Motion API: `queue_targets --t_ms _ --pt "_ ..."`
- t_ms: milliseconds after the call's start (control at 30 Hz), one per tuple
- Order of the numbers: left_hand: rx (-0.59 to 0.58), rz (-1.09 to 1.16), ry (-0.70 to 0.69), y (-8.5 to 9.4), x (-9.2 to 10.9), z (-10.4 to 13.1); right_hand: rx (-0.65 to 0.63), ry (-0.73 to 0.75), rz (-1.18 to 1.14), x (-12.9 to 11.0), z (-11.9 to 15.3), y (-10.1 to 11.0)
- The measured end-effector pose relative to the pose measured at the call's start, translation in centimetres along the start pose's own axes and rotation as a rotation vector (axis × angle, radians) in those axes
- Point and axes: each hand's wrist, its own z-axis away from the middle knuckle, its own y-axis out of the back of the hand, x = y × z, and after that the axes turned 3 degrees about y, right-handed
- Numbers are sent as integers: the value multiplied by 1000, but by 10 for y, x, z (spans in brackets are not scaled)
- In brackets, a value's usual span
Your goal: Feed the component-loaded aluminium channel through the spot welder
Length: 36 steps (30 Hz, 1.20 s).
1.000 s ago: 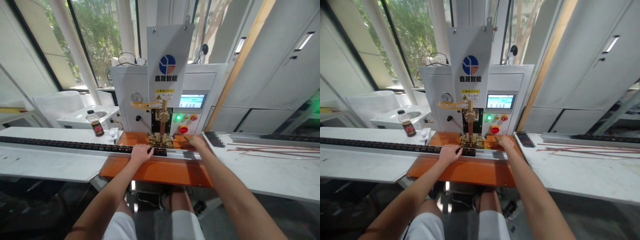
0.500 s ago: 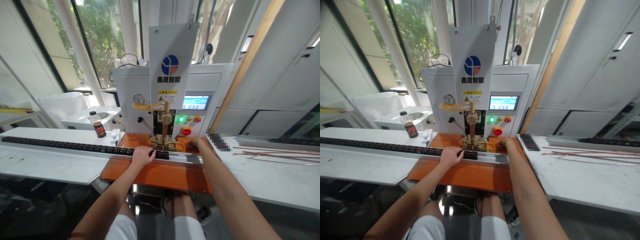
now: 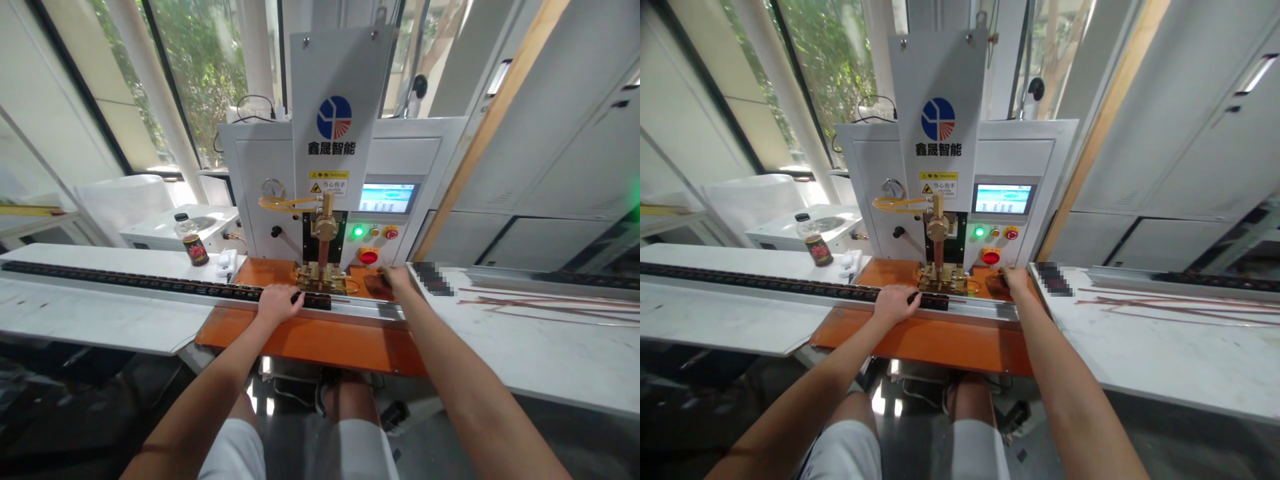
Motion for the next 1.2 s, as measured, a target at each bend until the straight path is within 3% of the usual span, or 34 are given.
queue_targets --t_ms 167,333,467,733,933,1200 --pt "-21 28 21 2 0 1 -52 -65 -194 -9 11 -3" --pt "-29 33 23 2 0 0 -61 -17 -528 -20 24 -3" --pt "-27 7 3 1 -1 -1 0 56 -537 -29 38 -2" --pt "-11 1 -8 -1 -1 -1 -18 69 -783 -38 71 -11" --pt "-11 18 5 -1 1 -1 5 73 -814 -39 87 -12" --pt "1 26 1 0 2 -2 -58 20 -748 -43 95 -14"
